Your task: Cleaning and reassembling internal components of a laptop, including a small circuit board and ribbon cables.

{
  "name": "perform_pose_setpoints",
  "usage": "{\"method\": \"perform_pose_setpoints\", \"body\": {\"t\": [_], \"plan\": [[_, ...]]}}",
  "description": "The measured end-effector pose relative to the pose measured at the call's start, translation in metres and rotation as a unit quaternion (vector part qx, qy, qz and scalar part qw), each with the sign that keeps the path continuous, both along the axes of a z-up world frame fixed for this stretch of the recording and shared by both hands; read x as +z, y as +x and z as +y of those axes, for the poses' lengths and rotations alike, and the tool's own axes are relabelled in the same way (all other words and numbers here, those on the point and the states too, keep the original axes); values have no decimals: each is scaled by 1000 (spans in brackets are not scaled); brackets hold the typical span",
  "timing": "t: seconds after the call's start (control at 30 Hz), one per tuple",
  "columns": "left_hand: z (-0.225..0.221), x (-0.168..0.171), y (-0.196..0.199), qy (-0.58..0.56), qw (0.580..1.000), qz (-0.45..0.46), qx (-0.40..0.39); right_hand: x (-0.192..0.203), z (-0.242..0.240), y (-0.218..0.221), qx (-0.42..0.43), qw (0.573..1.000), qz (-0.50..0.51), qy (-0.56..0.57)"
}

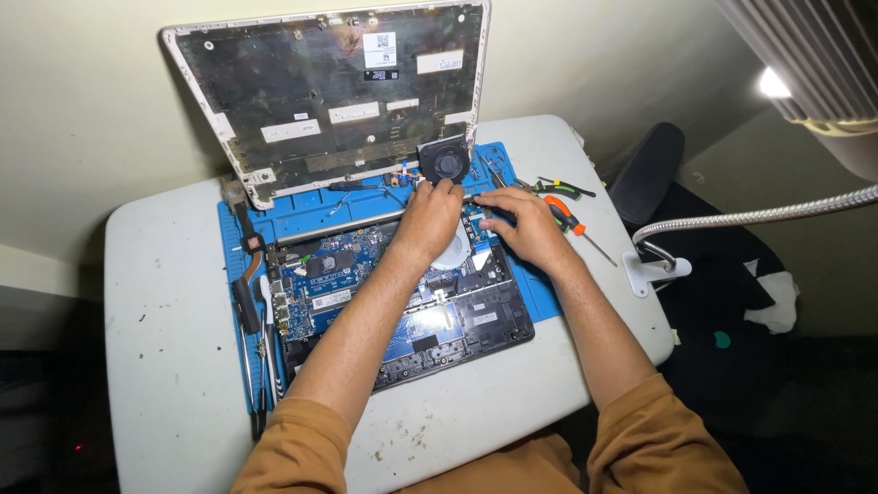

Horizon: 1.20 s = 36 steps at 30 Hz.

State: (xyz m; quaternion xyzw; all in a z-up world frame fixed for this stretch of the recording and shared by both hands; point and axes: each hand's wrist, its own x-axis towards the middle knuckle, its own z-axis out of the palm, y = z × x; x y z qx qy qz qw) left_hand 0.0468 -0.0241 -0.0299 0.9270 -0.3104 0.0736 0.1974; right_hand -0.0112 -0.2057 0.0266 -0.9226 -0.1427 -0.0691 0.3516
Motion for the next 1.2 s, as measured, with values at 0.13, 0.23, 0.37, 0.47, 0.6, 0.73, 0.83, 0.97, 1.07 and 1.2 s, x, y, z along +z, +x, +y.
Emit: {"method": "perform_pose_setpoints", "body": {"t": [0.13,0.23,0.37,0.47,0.6,0.73,0.83,0.97,1.07,1.2], "plan": [[0,-4,4,-4,1000,-19,-3,7,2,0,-3,1000,15,-7],[3,-4,5,-22,1000,5,-15,13,3,-3,6,1000,22,-16],[8,-4,9,-45,999,5,-22,9,3,-3,7,999,7,-38],[10,-1,9,-48,998,13,-26,-5,-1,-3,12,999,-16,-42],[9,5,8,-47,998,11,-33,-29,-8,3,14,997,-49,-52],[11,8,7,-54,998,11,-34,-35,-6,0,23,995,-62,-74],[13,9,-1,-56,998,3,-37,-38,-5,-9,18,994,-73,-77],[13,8,4,-52,997,33,-37,-20,-3,-9,19,994,-58,-87],[14,12,7,-59,996,57,-34,-9,-5,-7,6,998,-28,-58],[16,18,6,-64,992,100,-34,-11,-10,-7,-45,996,-33,-68]]}}
